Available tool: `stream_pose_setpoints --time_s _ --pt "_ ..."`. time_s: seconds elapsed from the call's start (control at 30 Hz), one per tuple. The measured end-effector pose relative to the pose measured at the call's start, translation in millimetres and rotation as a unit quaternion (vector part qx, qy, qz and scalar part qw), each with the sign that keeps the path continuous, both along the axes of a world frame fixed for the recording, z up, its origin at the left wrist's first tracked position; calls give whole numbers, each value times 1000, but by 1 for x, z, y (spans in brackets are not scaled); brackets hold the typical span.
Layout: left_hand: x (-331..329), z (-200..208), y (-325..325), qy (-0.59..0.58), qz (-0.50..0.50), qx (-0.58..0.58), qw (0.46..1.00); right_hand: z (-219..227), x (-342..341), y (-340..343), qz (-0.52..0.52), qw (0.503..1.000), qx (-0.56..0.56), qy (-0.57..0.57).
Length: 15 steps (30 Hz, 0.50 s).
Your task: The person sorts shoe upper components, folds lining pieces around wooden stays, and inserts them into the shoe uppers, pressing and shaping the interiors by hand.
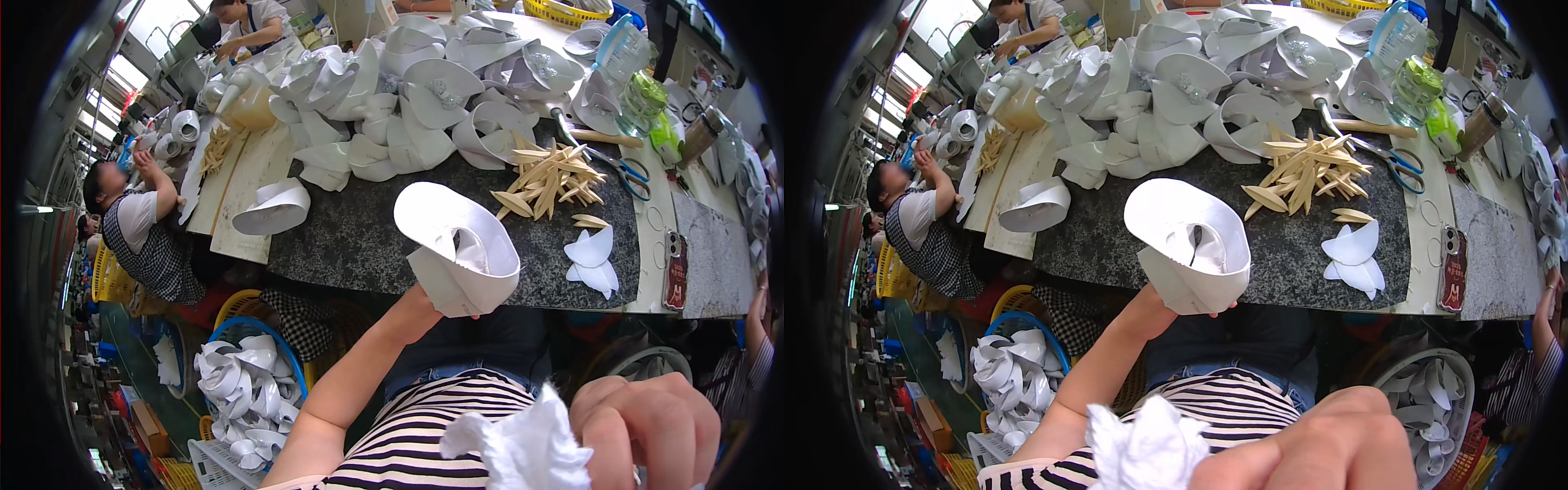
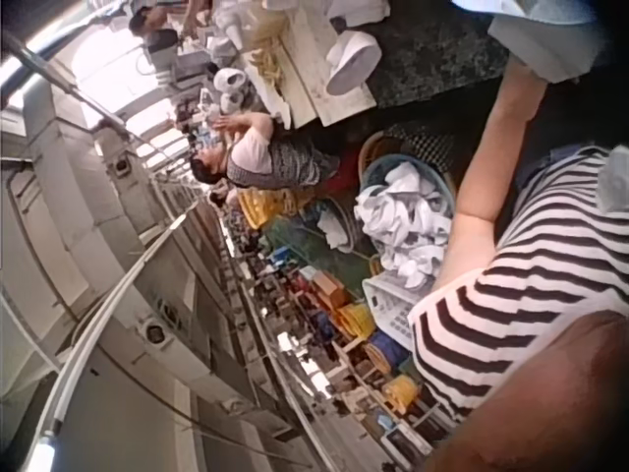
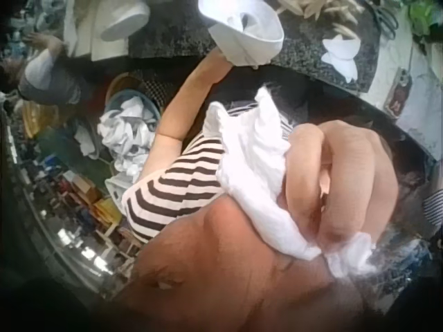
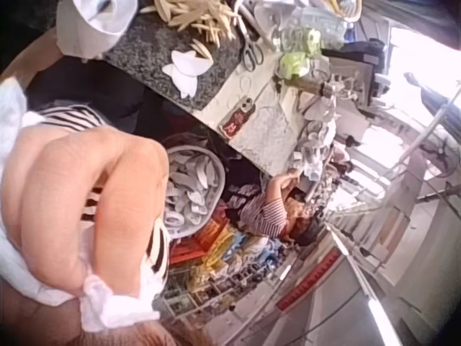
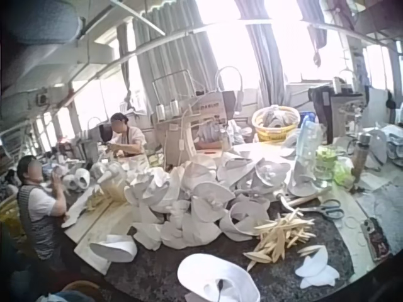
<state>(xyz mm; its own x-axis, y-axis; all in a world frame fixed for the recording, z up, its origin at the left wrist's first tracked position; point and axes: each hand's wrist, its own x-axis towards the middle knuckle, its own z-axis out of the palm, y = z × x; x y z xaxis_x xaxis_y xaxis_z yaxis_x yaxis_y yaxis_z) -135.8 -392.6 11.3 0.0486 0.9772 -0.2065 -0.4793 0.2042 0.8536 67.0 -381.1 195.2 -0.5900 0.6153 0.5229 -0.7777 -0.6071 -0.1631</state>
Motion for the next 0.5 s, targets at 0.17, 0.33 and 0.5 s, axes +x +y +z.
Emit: stream_pose_setpoints --time_s 0.17,0.33,0.5 --pt "1 -5 0 18 -7 1 1000 -21 -4 18 -20 991 123 37" --pt "-1 -9 3 49 -23 12 998 -9 -17 -19 -118 992 -42 30" --pt "6 10 9 17 0 -4 1000 23 -26 -7 -20 997 -45 57"
